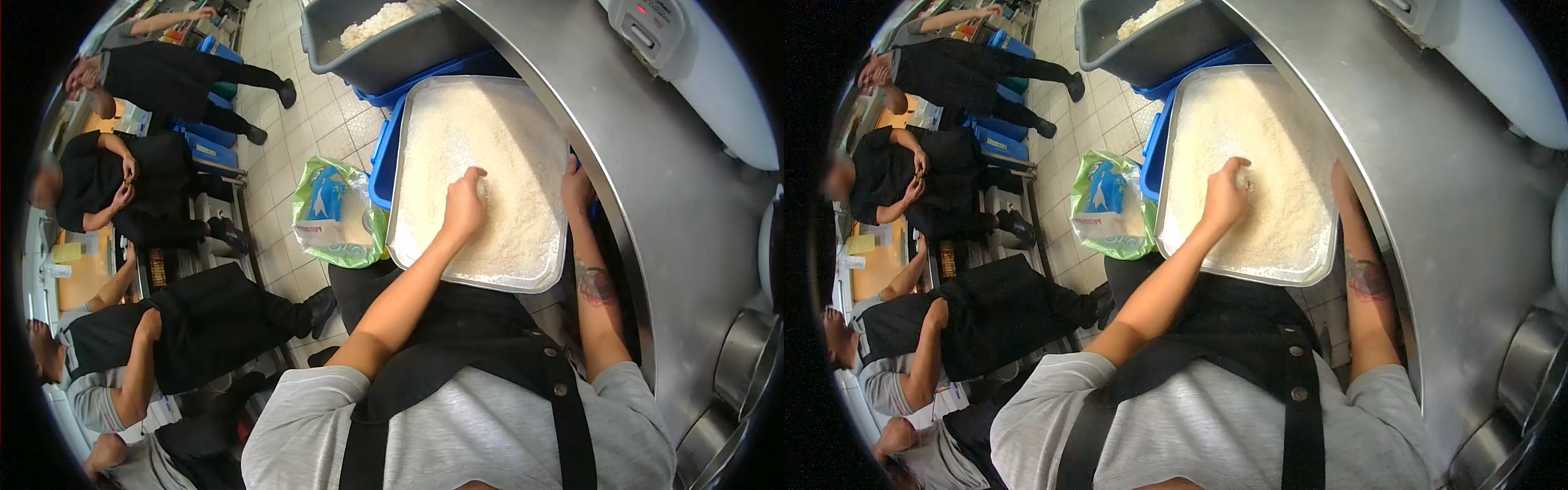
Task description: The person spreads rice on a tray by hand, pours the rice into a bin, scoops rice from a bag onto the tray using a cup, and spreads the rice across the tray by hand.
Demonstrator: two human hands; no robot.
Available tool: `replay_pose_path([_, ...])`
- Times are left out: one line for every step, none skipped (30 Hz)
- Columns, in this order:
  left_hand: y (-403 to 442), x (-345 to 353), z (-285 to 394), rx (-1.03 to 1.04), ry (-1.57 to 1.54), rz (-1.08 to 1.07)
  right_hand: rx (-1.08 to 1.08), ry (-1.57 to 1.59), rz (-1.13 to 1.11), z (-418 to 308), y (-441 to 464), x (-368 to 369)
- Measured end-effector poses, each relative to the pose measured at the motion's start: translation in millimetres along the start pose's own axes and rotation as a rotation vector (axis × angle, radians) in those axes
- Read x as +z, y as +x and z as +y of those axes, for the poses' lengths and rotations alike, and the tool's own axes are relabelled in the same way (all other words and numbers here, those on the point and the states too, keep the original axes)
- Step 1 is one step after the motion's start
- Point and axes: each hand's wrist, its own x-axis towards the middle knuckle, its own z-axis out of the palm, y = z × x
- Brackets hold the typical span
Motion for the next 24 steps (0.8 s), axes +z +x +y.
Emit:
replay_pose_path([5.2, -12.3, 12.1, 0.001, -0.053, -0.015, 0.021, -0.009, -0.019, -2.2, -0.6, -1.1])
replay_pose_path([13.1, -26.6, 25.8, 0.001, -0.106, -0.029, 0.042, -0.018, -0.037, -3.4, -0.5, -3.0])
replay_pose_path([20.4, -37.3, 36.9, 0.001, -0.16, -0.044, 0.034, -0.038, -0.015, -1.0, -0.5, -0.4])
replay_pose_path([27.1, -43.7, 45.0, 0.054, -0.238, -0.029, 0.023, -0.059, 0.006, 3.2, -1.0, 5.5])
replay_pose_path([34.0, -48.8, 51.6, 0.106, -0.317, -0.011, 0.01, -0.08, 0.027, 2.5, -0.5, 5.1])
replay_pose_path([37.9, -51.2, 55.2, 0.159, -0.395, 0.008, 0.004, -0.068, 0.02, 2.7, 0.0, 3.4])
replay_pose_path([38.9, -51.6, 56.9, 0.225, -0.385, 0.02, -0.003, -0.056, 0.013, 2.6, -0.2, 1.9])
replay_pose_path([40.0, -51.7, 58.3, 0.292, -0.373, 0.033, -0.009, -0.043, 0.005, -2.0, -0.5, -2.6])
replay_pose_path([41.0, -51.5, 59.2, 0.359, -0.36, 0.045, 0.027, -0.053, 0.002, -7.2, -2.1, -6.1])
replay_pose_path([40.3, -43.4, 49.1, 0.346, -0.401, -0.031, 0.064, -0.062, -0.002, -12.9, -4.8, -9.0])
replay_pose_path([36.7, -38.9, 47.9, 0.329, -0.337, -0.09, 0.101, -0.072, -0.007, -16.6, -5.5, -10.3])
replay_pose_path([27.0, -34.3, 48.9, 0.312, -0.273, -0.151, 0.075, -0.055, -0.025, -13.7, -4.0, -9.2])
replay_pose_path([16.1, -29.1, 51.0, 0.293, -0.209, -0.212, 0.048, -0.038, -0.044, -7.5, -1.3, -7.2])
replay_pose_path([3.6, -21.8, 54.9, 0.283, -0.022, -0.324, 0.021, -0.021, -0.064, -1.6, 1.0, -4.2])
replay_pose_path([-9.0, -13.6, 58.8, 0.269, 0.166, -0.435, 0.014, -0.042, -0.034, 3.7, 2.2, 1.3])
replay_pose_path([-21.0, -4.2, 58.7, 0.361, 0.287, -0.489, 0.006, -0.062, -0.004, 8.2, 2.6, 7.8])
replay_pose_path([-32.5, 7.2, 53.9, 0.455, 0.409, -0.542, 0.0, -0.082, 0.027, 10.3, 2.2, 11.7])
replay_pose_path([-38.7, 16.9, 46.3, 0.55, 0.531, -0.594, 0.016, -0.072, -0.056, -2.0, -2.5, -3.3])
replay_pose_path([-38.5, 26.1, 33.9, 0.601, 0.557, -0.552, 0.025, -0.057, -0.065, -8.1, -4.1, -8.7])
replay_pose_path([-35.1, 36.1, 18.9, 0.654, 0.582, -0.509, 0.031, -0.054, -0.076, -10.4, -4.3, -10.3])
replay_pose_path([-28.5, 41.2, 10.7, 0.709, 0.605, -0.465, 0.029, -0.05, -0.064, -9.7, -3.0, -10.3])
replay_pose_path([-17.8, 45.8, 2.2, 0.722, 0.637, -0.374, 0.029, -0.049, -0.056, -8.6, -1.9, -9.2])
replay_pose_path([-2.5, 44.3, 1.3, 0.681, 0.675, -0.367, 0.025, -0.045, -0.044, -7.0, -1.2, -7.9])
replay_pose_path([12.6, 41.2, 0.4, 0.634, 0.713, -0.361, 0.023, -0.045, -0.036, -6.5, -1.3, -7.2])
